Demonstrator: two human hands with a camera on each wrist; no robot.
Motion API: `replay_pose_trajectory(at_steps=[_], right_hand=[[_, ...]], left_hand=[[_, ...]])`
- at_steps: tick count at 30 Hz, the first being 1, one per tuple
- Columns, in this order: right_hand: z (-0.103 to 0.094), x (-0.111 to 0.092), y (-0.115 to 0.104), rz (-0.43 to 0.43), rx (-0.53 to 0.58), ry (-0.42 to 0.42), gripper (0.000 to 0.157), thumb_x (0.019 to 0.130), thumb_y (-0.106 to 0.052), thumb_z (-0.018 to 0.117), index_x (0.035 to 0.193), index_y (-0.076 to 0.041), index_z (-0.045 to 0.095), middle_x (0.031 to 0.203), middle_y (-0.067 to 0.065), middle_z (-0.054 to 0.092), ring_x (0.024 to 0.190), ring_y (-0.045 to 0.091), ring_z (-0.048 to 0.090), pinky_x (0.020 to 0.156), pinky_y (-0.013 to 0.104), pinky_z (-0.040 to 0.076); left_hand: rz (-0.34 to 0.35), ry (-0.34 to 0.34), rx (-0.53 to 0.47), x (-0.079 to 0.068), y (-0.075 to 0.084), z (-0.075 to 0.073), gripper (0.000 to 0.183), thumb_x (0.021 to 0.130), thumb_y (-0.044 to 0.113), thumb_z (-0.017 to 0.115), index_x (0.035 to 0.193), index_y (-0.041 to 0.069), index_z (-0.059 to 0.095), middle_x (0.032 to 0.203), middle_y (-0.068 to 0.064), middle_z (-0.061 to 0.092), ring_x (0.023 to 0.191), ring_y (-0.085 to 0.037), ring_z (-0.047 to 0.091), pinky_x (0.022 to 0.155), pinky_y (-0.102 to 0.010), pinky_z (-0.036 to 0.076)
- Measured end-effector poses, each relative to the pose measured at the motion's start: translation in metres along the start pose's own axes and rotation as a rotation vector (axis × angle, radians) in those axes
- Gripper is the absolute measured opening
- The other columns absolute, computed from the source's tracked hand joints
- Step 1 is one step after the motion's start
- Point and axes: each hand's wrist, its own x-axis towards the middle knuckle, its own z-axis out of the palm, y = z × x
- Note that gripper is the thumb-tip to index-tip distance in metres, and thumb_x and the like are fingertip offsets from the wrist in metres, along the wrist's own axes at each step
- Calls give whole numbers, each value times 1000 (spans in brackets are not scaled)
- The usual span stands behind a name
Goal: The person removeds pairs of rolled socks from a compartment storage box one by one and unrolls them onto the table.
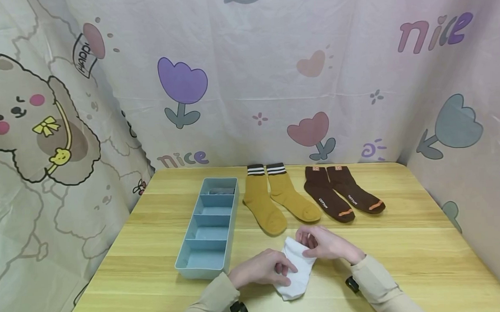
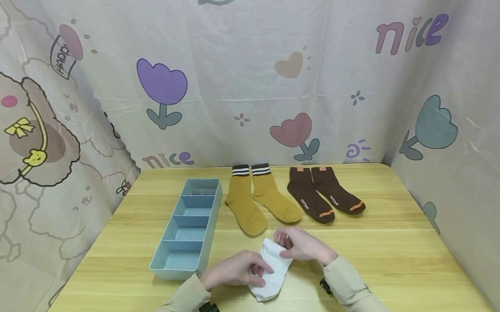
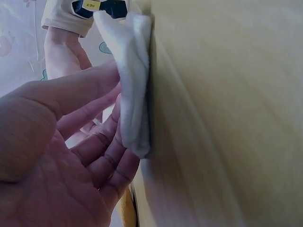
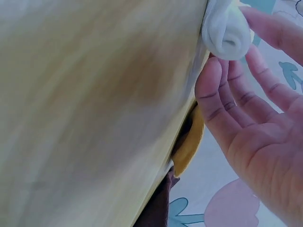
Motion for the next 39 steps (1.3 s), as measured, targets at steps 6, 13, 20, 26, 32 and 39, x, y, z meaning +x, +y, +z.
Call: replay_pose_trajectory(at_steps=[6, 13, 20, 26, 32, 39], right_hand=[[1, 1, 0, -95, -4, 31, 32, 80, 5, 72, 107, -9, 62, 82, 2, 62, 67, 5, 54, 60, 18, 47], [2, 1, -1, -162, -61, 71, 32, 80, 9, 65, 109, -5, 66, 89, 5, 61, 70, 6, 53, 61, 21, 49], [0, 0, -5, -75, -101, 59, 31, 82, 9, 61, 107, -4, 74, 98, 7, 65, 73, -1, 49, 64, 18, 48], [1, 2, -6, -27, -125, 95, 22, 84, 4, 62, 99, -5, 75, 96, 5, 70, 80, 4, 57, 69, 19, 49], [1, 2, -4, 36, -127, 110, 9, 84, -14, 79, 88, -11, 71, 72, -8, 61, 66, -1, 51, 60, 17, 45], [-1, 2, -4, 71, -124, 101, 13, 79, -9, 81, 84, -10, 69, 70, -9, 59, 66, -2, 51, 61, 17, 46]], left_hand=[[-3, 2, -7, 0, -1, 1, 26, 85, 14, 80, 110, 11, 77, 80, 5, 68, 72, 5, 52, 70, -8, 43], [20, 7, 3, 0, -3, 1, 26, 84, 13, 80, 110, 11, 77, 79, 5, 68, 69, 8, 48, 68, -7, 42], [13, 5, -12, 0, -3, 1, 27, 83, 11, 81, 109, 10, 77, 79, 3, 68, 68, 8, 47, 67, -8, 43], [12, -1, -26, -1, -1, 0, 26, 82, 11, 82, 107, 10, 78, 78, 2, 68, 68, 8, 48, 67, -8, 43], [6, -6, -50, -3, -1, 0, 21, 81, 9, 82, 102, 10, 79, 75, 3, 66, 66, 8, 46, 64, -8, 42], [3, -2, -62, -5, -1, 0, 18, 83, 8, 81, 100, 10, 79, 74, 3, 65, 65, 8, 45, 64, -8, 41]])
